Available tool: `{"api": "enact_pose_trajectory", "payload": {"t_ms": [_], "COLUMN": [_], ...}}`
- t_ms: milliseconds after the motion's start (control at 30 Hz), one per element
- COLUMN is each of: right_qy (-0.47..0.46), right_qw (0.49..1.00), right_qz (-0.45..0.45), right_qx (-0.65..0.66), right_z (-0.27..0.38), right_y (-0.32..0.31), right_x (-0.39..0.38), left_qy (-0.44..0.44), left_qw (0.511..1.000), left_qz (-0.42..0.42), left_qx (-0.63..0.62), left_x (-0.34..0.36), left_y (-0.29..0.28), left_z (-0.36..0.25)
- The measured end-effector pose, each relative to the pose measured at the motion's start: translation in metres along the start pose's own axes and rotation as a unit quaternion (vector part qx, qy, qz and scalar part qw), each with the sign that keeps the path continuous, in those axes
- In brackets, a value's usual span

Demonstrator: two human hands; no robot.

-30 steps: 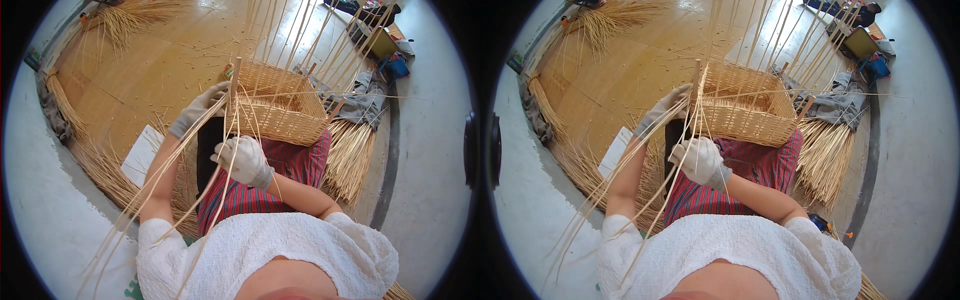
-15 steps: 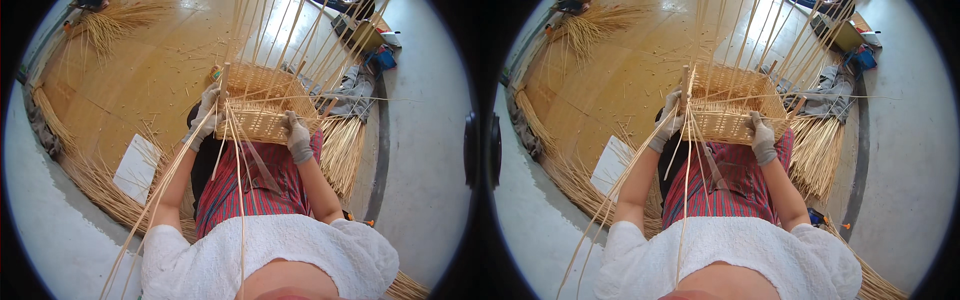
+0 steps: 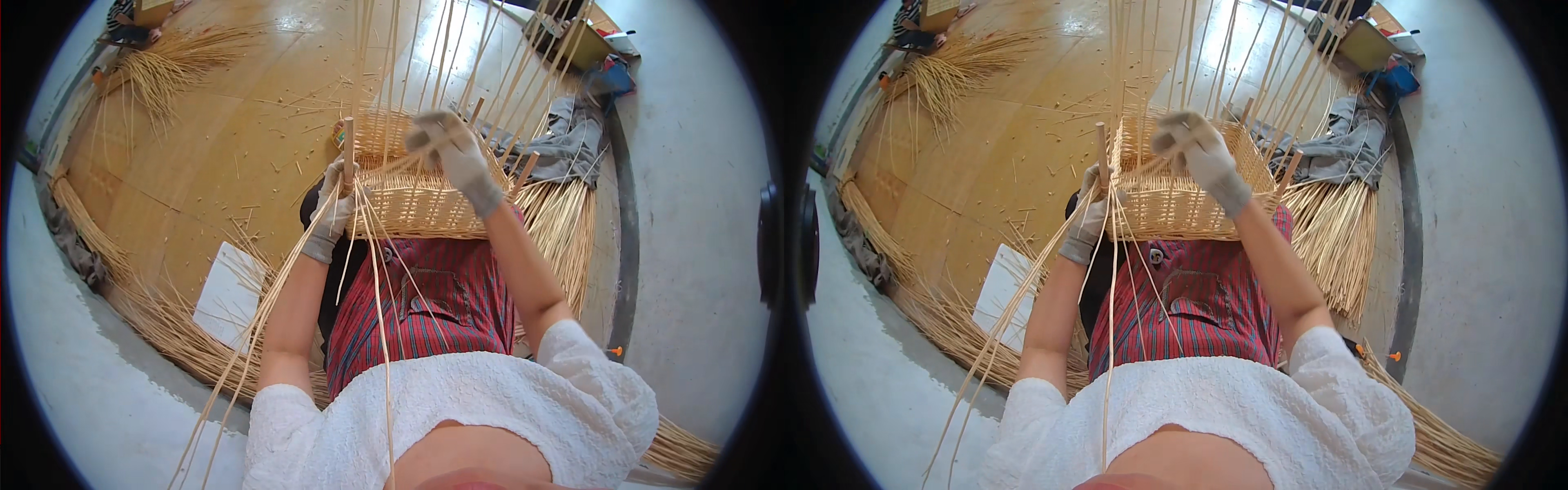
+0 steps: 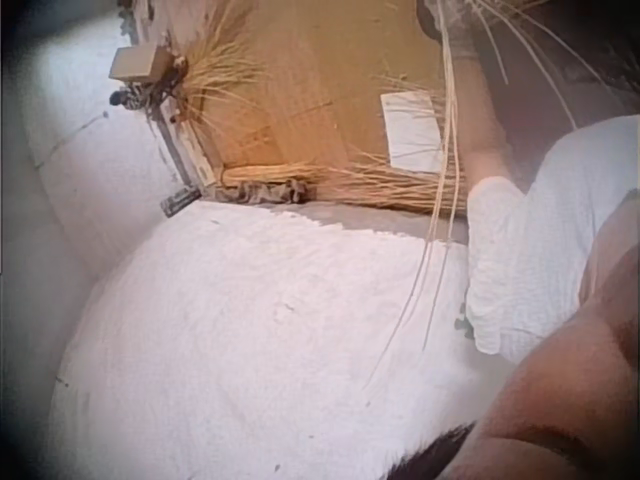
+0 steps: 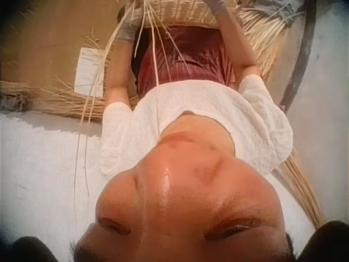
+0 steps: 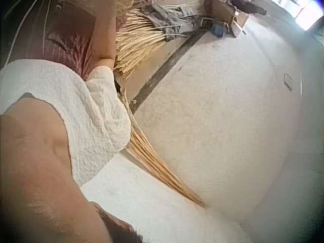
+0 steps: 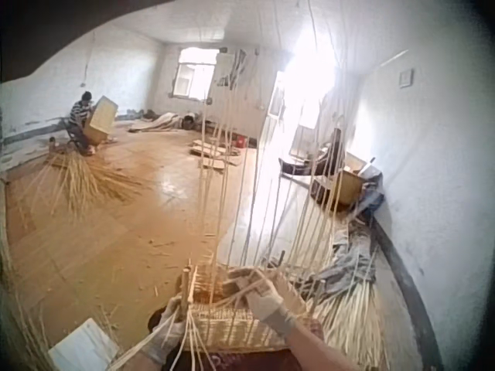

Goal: The person weaves a rectangular basket using thin bamboo strips. They interlace the strips through a pre-formed frame, occasionally adjusting the basket's position and using a hammer to tighten the weave.

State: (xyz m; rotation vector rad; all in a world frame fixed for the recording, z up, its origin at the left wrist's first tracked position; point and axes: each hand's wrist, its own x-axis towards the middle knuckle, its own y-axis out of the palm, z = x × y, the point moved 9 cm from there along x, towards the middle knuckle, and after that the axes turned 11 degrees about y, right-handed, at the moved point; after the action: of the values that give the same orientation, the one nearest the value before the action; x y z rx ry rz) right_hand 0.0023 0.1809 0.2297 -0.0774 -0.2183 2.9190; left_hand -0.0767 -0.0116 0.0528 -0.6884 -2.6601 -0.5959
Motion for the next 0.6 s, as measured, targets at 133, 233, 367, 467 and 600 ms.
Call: {"api": "enact_pose_trajectory", "payload": {"t_ms": [133,233,367,467,600], "right_qy": [-0.083,-0.216,-0.105,-0.12,-0.243], "right_qw": [0.965,0.885,0.814,0.811,0.943], "right_qz": [0.004,-0.151,-0.3,-0.338,-0.225], "right_qx": [-0.25,-0.383,-0.486,-0.463,0.033], "right_z": [0.037,0.038,0.059,0.049,-0.003], "right_y": [0.03,0.023,0.037,0.016,-0.025], "right_x": [0.062,0.104,0.072,0.027,-0.044], "left_qy": [-0.045,0.034,-0.006,0.0,-0.007], "left_qw": [0.999,0.999,0.999,0.998,0.997], "left_qz": [-0.002,-0.006,-0.016,-0.015,-0.023], "left_qx": [-0.017,0.037,0.037,0.061,0.08], "left_x": [0.0,0.008,-0.001,-0.001,-0.004], "left_y": [0.014,0.012,-0.005,0.006,0.005], "left_z": [-0.007,-0.006,-0.002,-0.011,-0.006]}}
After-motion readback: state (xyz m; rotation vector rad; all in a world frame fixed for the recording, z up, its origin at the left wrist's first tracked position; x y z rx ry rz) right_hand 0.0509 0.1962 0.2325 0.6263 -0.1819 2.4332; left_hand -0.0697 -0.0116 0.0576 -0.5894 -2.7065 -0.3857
